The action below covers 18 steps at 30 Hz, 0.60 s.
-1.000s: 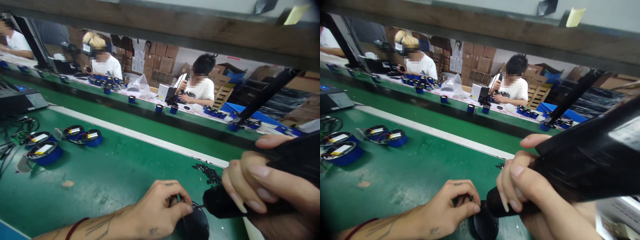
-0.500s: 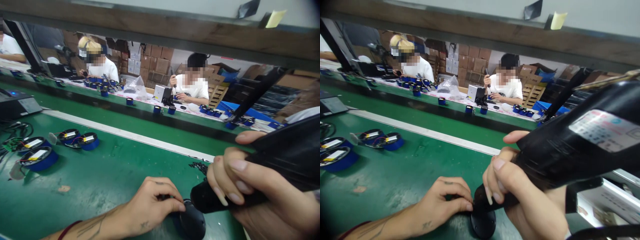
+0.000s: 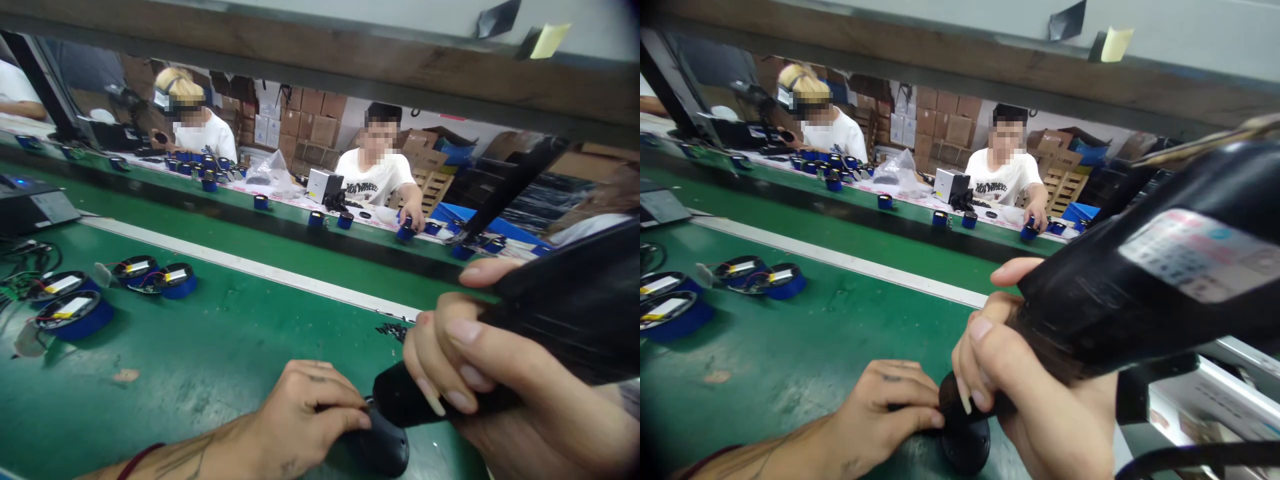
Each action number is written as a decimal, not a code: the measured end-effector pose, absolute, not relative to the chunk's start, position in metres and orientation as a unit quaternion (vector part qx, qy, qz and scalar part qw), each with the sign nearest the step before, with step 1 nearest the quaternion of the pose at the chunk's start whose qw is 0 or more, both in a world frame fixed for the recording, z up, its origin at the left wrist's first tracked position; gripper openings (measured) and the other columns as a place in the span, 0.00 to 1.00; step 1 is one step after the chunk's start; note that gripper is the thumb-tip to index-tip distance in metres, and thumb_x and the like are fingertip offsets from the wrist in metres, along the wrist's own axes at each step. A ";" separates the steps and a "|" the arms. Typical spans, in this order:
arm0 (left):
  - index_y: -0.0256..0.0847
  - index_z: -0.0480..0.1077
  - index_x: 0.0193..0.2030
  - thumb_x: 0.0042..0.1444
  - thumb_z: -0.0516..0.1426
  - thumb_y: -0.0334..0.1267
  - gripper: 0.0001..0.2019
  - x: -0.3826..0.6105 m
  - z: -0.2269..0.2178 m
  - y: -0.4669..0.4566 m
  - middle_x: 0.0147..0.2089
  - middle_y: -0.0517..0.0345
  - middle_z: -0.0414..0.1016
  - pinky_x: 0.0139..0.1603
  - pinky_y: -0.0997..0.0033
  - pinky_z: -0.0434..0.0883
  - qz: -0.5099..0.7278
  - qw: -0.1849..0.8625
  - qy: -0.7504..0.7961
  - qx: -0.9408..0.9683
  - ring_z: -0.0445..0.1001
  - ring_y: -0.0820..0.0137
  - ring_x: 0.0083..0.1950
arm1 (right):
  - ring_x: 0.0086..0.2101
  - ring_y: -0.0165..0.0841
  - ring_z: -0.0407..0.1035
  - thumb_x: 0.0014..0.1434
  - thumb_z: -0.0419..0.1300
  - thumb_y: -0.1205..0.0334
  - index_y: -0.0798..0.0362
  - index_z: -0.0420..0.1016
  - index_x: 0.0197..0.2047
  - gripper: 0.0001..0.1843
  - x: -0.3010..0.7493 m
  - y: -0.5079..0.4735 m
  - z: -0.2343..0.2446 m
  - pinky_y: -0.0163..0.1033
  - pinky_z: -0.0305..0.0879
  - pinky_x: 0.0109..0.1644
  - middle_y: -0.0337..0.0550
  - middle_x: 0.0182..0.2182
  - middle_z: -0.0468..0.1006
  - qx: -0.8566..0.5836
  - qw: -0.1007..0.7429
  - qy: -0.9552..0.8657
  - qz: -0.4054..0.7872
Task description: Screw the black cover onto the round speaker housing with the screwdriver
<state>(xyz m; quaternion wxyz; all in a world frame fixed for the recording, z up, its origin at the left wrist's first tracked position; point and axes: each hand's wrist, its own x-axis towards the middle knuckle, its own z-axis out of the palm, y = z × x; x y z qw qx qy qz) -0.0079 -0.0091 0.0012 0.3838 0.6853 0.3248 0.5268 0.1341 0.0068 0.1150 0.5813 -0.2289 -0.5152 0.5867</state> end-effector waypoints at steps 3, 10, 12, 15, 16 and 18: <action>0.37 0.78 0.38 0.62 0.56 0.35 0.09 -0.008 0.005 -0.011 0.33 0.53 0.81 0.40 0.69 0.72 0.504 0.247 0.285 0.777 0.78 0.69 0.34 | 0.15 0.24 0.57 0.60 0.61 0.66 0.46 0.66 0.46 0.12 0.139 0.009 0.110 0.32 0.60 0.18 0.29 0.17 0.61 -0.230 0.574 -0.549 0.563; 0.46 0.64 0.64 0.36 0.67 0.60 0.47 -0.008 -0.008 -0.019 0.59 0.45 0.71 0.61 0.40 0.62 0.258 0.438 0.496 0.704 0.62 0.45 0.65 | 0.15 0.25 0.59 0.60 0.61 0.68 0.46 0.66 0.44 0.11 0.153 0.017 0.095 0.33 0.61 0.18 0.30 0.16 0.62 -0.282 0.583 -0.586 0.487; 0.49 0.64 0.64 0.41 0.66 0.59 0.42 -0.009 -0.014 -0.019 0.60 0.49 0.70 0.64 0.39 0.56 0.258 0.433 0.466 0.727 0.62 0.47 0.65 | 0.15 0.25 0.59 0.60 0.62 0.68 0.46 0.65 0.43 0.11 0.155 0.017 0.093 0.33 0.61 0.19 0.29 0.17 0.63 -0.289 0.574 -0.595 0.482; 0.49 0.66 0.62 0.45 0.64 0.58 0.37 -0.009 -0.017 -0.017 0.56 0.52 0.74 0.63 0.45 0.60 0.287 0.408 0.442 0.746 0.68 0.52 0.60 | 0.15 0.25 0.59 0.61 0.61 0.66 0.45 0.64 0.43 0.11 0.155 0.015 0.091 0.33 0.61 0.20 0.29 0.18 0.62 -0.303 0.570 -0.590 0.485; 0.49 0.67 0.61 0.44 0.65 0.58 0.37 -0.008 -0.016 -0.016 0.53 0.52 0.76 0.60 0.48 0.64 0.287 0.404 0.442 0.748 0.71 0.54 0.57 | 0.16 0.25 0.59 0.61 0.60 0.66 0.45 0.63 0.43 0.10 0.154 0.015 0.091 0.33 0.61 0.20 0.29 0.18 0.62 -0.307 0.567 -0.588 0.489; 0.48 0.70 0.59 0.42 0.66 0.57 0.36 -0.007 -0.012 -0.014 0.45 0.55 0.79 0.53 0.55 0.69 0.278 0.406 0.450 0.745 0.74 0.58 0.49 | 0.16 0.25 0.59 0.62 0.60 0.66 0.45 0.63 0.43 0.10 0.152 0.016 0.090 0.33 0.62 0.21 0.28 0.18 0.61 -0.312 0.556 -0.587 0.500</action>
